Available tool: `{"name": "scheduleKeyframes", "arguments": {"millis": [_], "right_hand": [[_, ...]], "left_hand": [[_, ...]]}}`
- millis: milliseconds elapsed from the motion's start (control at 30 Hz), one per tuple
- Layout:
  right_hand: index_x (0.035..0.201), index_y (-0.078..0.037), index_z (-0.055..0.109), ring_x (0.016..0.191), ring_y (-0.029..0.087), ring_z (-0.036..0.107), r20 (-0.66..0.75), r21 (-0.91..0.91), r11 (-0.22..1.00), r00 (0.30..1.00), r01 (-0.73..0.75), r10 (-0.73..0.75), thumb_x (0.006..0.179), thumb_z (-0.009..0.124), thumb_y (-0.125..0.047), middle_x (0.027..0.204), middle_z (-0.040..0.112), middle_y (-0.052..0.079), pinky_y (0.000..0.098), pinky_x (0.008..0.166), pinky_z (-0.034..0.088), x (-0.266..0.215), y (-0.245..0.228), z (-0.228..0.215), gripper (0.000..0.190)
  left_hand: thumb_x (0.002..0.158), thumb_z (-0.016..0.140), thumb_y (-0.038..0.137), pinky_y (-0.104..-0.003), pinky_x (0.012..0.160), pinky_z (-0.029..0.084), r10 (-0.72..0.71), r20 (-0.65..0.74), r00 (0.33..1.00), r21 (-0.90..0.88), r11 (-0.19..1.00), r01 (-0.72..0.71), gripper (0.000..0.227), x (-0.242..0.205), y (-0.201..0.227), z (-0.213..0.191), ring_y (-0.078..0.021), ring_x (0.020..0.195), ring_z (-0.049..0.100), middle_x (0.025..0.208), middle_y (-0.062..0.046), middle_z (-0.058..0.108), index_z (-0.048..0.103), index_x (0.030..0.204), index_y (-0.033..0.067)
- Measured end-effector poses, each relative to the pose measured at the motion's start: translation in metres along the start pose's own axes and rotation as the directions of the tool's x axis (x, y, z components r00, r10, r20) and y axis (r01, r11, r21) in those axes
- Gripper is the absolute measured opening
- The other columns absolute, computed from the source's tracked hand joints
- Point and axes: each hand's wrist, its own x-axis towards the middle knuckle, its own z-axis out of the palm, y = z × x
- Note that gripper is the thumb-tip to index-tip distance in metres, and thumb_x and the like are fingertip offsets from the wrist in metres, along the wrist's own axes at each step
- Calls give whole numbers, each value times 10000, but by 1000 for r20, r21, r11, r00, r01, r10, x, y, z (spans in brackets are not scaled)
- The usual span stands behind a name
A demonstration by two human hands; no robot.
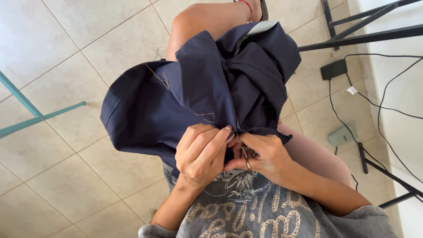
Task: Trimming loose threads and cutting seams on a dark blue garment using scissors
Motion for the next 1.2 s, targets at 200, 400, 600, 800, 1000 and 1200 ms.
{"name": "scheduleKeyframes", "arguments": {"millis": [200, 400, 600, 800, 1000, 1200], "right_hand": [[969, -86, 773, 449, 136, 701, 21, 20, 1000, 1000, -23, 22, 814, 969, -277, 677, 769, -13, 230, 407, 577, -3, 7, -2, 315], [907, -19, 775, 397, 142, 734, 10, 318, 938, 990, -138, 142, 835, 925, -93, 587, 767, 43, 226, 340, 583, -13, 10, 3, 183], [874, -20, 803, 392, 128, 740, -6, 323, 940, 993, -113, 122, 755, 977, -109, 561, 768, 43, 217, 330, 596, -6, -1, -7, 229], [1033, -47, 812, 549, 146, 712, -247, -218, 973, 959, 82, -136, 838, 946, -125, 749, 734, 85, 256, 460, 585, 10, -6, -29, 249], [945, -139, 815, 703, 220, 727, -189, -395, 907, 953, 148, -238, 917, 889, -171, 932, 759, 29, 346, 680, 642, 22, -4, -31, 85], [927, -75, 805, 605, 256, 629, -166, -478, 845, 920, 240, -355, 960, 839, -87, 871, 732, 108, 366, 610, 600, 23, -8, -44, 49]], "left_hand": [[886, 674, -110, -342, 555, 600, 31, -1, 1000, 27, 999, -31, 202, -2, 0, 2, -227, 576, 653, 708, -102, 712, 815, 797, 4], [903, 649, -104, -345, 563, 598, 57, -9, 998, 8, 998, -57, 216, -3, 0, 1, -230, 610, 652, 735, -107, 708, 816, 819, 3], [974, 626, -29, -327, 622, 630, 107, 49, 993, -29, 994, -106, 218, -10, -2, -2, -237, 688, 695, 815, -102, 735, 818, 874, -6], [913, 724, -104, -336, 517, 583, 57, -37, 998, 24, 998, -56, 179, -8, 2, 2, -214, 573, 634, 706, -106, 694, 817, 806, 4], [949, 688, -91, -365, 535, 580, 89, 47, 995, 30, 995, -91, 188, 9, -2, -11, -242, 602, 651, 727, -121, 691, 828, 854, -9], [961, 702, -86, -382, 550, 577, 138, 114, 984, 62, 987, -145, 164, 5, -4, -18, -258, 609, 625, 727, -139, 658, 836, 887, -27]]}}
